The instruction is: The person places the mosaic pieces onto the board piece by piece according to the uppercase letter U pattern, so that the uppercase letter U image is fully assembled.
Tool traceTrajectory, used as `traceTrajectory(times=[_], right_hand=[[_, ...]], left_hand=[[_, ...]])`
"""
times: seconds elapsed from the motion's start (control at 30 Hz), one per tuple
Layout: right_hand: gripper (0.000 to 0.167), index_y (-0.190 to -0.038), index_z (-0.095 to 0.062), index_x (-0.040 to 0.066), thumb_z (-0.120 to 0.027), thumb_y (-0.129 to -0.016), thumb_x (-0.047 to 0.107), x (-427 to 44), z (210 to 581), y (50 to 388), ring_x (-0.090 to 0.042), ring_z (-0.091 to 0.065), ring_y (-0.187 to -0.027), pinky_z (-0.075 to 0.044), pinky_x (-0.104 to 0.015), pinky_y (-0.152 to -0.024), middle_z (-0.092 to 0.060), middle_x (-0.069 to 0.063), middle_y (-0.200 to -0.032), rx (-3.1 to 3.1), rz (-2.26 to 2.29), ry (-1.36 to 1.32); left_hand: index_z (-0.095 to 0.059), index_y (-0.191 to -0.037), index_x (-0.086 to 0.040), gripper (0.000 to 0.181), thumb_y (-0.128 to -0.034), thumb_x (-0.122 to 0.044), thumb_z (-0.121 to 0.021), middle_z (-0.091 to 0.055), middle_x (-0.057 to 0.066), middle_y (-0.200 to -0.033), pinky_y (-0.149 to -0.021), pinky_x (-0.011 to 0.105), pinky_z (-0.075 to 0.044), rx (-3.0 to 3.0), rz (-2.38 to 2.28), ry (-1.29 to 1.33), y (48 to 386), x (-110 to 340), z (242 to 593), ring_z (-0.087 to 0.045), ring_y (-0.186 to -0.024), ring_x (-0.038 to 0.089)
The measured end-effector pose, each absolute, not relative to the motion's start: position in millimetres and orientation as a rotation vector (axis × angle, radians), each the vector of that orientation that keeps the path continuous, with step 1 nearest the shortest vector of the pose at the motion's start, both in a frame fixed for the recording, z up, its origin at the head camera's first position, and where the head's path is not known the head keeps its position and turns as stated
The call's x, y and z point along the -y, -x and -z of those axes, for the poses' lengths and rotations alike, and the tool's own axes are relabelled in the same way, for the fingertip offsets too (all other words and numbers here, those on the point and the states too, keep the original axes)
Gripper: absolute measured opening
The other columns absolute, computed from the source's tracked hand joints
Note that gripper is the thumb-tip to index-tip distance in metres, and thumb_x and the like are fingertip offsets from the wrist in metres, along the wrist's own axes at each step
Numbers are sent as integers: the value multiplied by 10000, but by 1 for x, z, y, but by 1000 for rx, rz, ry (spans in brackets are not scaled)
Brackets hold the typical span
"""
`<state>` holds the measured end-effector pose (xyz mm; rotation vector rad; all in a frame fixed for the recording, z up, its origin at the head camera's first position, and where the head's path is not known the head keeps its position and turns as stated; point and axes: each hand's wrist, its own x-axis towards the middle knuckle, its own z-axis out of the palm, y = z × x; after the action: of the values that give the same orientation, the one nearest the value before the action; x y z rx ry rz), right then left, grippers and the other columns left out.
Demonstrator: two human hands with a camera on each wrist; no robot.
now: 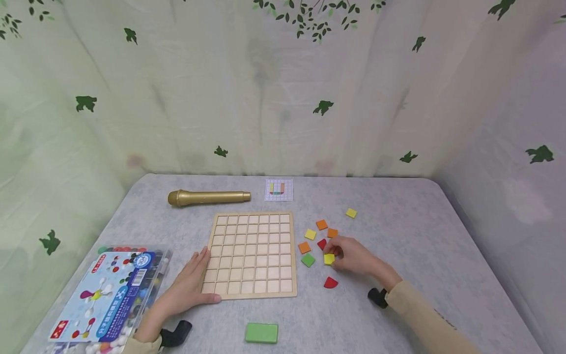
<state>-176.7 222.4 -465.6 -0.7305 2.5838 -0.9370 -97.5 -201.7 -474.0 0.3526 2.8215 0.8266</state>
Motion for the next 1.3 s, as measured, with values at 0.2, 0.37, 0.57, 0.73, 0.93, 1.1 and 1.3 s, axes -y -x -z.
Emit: traceTrajectory(times=[0.2, 0.37, 0.57, 0.73, 0.93, 1.1, 1.3], right_hand=[[239, -1031, -646, 110, -695, -821, 6, -216, 461, 177, -180, -543, -854, -506, -277, -769, -607, 30, -1014, -2505, 1083, 753], [245, -1062, -644, 95, -693, -837, 13, -204, 453, 180, -216, -555, -869, -514, -327, -802, -616, 21, -1033, -2464, 1178, 838], [232, -1063, -657, 93, -692, -846, 20, -185, 443, 186, -225, -563, -835, -526, -377, -781, -629, 15, -1020, -2437, 1253, 925], [242, -1059, -664, 102, -703, -835, 21, -167, 440, 195, -161, -583, -839, -528, -332, -771, -628, 13, -1022, -2385, 1297, 965], [257, -1083, -667, 69, -687, -837, -1, -144, 437, 204, -169, -593, -906, -521, -326, -818, -640, -8, -1037, -2316, 1351, 1038], [263, -1107, -666, 41, -698, -849, 3, -121, 436, 213, -222, -597, -959, -512, -368, -860, -641, -64, -1077, -2277, 1376, 1062], [250, -1113, -667, 43, -684, -865, 15, -92, 438, 229, -197, -598, -970, -511, -331, -860, -638, -45, -1073, -2286, 1350, 1070]], left_hand=[[-145, -1465, 124, 1214, -668, -496, -819, -112, 287, -1535, -1098, 599, -114, -2824, -830, -353, 97, 201, 473, -70, -1394, 478], [-144, -1466, 124, 1211, -672, -494, -818, -108, 285, -1537, -1100, 597, -107, -2814, -843, -355, 97, 201, 472, -65, -1396, 475], [-147, -1465, 123, 1213, -668, -499, -819, -117, 285, -1535, -1102, 591, -113, -2817, -841, -350, 98, 200, 473, -71, -1396, 472], [-149, -1463, 126, 1209, -670, -492, -821, -118, 284, -1535, -1100, 594, -117, -2816, -845, -350, 98, 200, 474, -73, -1396, 473], [-154, -1463, 125, 1198, -673, -477, -825, -121, 281, -1536, -1100, 595, -117, -2814, -858, -344, 97, 200, 472, -73, -1397, 471], [-159, -1459, 132, 1193, -675, -468, -827, -123, 285, -1533, -1100, 594, -118, -2816, -861, -343, 96, 200, 471, -75, -1396, 473], [-162, -1456, 140, 1187, -678, -463, -827, -124, 291, -1531, -1098, 598, -118, -2821, -861, -349, 96, 200, 471, -78, -1394, 477]])
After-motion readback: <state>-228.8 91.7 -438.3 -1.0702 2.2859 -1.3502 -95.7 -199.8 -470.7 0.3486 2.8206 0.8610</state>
